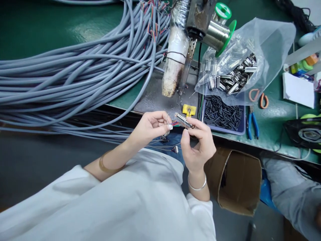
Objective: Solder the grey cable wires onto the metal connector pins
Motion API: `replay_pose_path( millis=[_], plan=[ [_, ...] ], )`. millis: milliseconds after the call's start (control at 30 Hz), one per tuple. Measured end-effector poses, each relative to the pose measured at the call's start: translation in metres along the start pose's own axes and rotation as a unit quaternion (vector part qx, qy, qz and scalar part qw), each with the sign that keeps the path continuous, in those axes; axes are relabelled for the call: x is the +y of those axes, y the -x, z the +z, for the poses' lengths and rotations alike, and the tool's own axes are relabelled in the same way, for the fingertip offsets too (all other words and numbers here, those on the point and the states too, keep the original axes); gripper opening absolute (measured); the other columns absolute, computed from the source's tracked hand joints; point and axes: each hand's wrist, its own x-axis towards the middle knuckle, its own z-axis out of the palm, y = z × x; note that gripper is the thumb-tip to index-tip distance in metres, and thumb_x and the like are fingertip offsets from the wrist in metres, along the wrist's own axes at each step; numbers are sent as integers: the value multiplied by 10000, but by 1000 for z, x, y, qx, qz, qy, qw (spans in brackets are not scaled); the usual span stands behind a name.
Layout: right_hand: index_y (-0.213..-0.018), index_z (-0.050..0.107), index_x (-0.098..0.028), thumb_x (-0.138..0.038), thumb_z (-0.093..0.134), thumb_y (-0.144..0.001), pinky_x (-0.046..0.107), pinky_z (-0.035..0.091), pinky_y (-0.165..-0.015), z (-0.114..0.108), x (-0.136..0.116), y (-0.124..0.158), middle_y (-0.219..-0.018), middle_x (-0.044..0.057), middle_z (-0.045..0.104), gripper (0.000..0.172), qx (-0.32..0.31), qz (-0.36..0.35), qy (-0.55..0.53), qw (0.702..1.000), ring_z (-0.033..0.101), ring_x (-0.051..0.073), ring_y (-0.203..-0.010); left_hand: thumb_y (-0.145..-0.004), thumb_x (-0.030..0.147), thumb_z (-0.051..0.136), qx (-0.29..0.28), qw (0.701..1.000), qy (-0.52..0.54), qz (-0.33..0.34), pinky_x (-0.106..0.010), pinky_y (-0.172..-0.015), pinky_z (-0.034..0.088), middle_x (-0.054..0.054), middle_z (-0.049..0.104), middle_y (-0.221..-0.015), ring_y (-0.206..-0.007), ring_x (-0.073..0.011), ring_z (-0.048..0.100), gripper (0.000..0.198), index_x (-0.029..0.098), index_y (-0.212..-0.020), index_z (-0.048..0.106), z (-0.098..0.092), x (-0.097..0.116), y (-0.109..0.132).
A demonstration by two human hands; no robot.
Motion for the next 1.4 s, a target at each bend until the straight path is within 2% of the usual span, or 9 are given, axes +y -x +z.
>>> replay_pose_path(
  millis=[467, 633, 733, 933, 1033, 1200, 1400],
  plan=[
    [-908, 632, -276, -210, 661, -899, 500, 667, -872, 6, -1, 8, -1094, 47, 729, 73, -11, 60, -70, 996, 734, 244, -1017, -703, 196, 691, 7, 1000, 7, 9, -190, -507, 265, 53, 460, -624, -537, -47, 327, 159, 162, -690, 536, 0, -5, 0],
    [-896, 626, -256, -233, 661, -914, 419, 680, -818, 6, -2, 6, -1069, 44, 730, 46, 0, 100, -88, 991, 755, 215, -950, -704, 208, 684, 9, 1000, -3, 15, -197, -495, 262, 58, 446, -597, -520, -50, 325, 169, 170, -673, 522, -1, -3, 0],
    [-913, 690, -249, -224, 682, -908, 408, 668, -841, 4, -1, 2, -1109, 48, 722, 26, 14, 104, -70, 992, 760, 209, -943, -709, 192, 675, 1, 1000, -19, 20, -198, -491, 254, 64, 428, -589, -512, -47, 305, 164, 170, -669, 517, 0, -3, 1],
    [-1010, 777, -273, -228, 738, -881, 460, 631, -964, 0, 5, -4, -1167, 54, 720, 142, -78, 97, -29, 992, 726, 231, -1085, -703, 165, 645, -24, 998, -47, 21, -183, -512, 294, 62, 431, -614, -542, -52, 347, 130, 166, -697, 515, 3, -5, 3],
    [-992, 778, -261, -195, 743, -874, 440, 623, -978, -1, 5, -4, -1150, 48, 728, 139, -88, 71, -10, 994, 730, 215, -1066, -696, 166, 639, -24, 998, -61, 22, -181, -540, 322, 53, 451, -642, -575, -59, 381, 124, 163, -712, 516, 3, -6, 3],
    [-1022, 758, -263, -137, 726, -875, 386, 632, -951, -2, 1, -1, -1184, 52, 729, 197, -77, -50, 113, 989, 726, 206, -1081, -721, 193, 626, -18, 995, -94, 22, -193, -591, 364, 34, 496, -695, -617, -70, 436, 93, 153, -744, 545, 3, -11, 2],
    [-1018, 726, -258, -126, 712, -879, 344, 647, -916, -1, 3, 4, -1234, 52, 718, 193, -77, -105, 161, 978, 749, 196, -1036, -786, 224, 611, -31, 993, -110, 23, -216, -656, 424, 15, 547, -732, -664, -91, 507, 92, 147, -771, 563, 2, -18, 2]
  ],
)
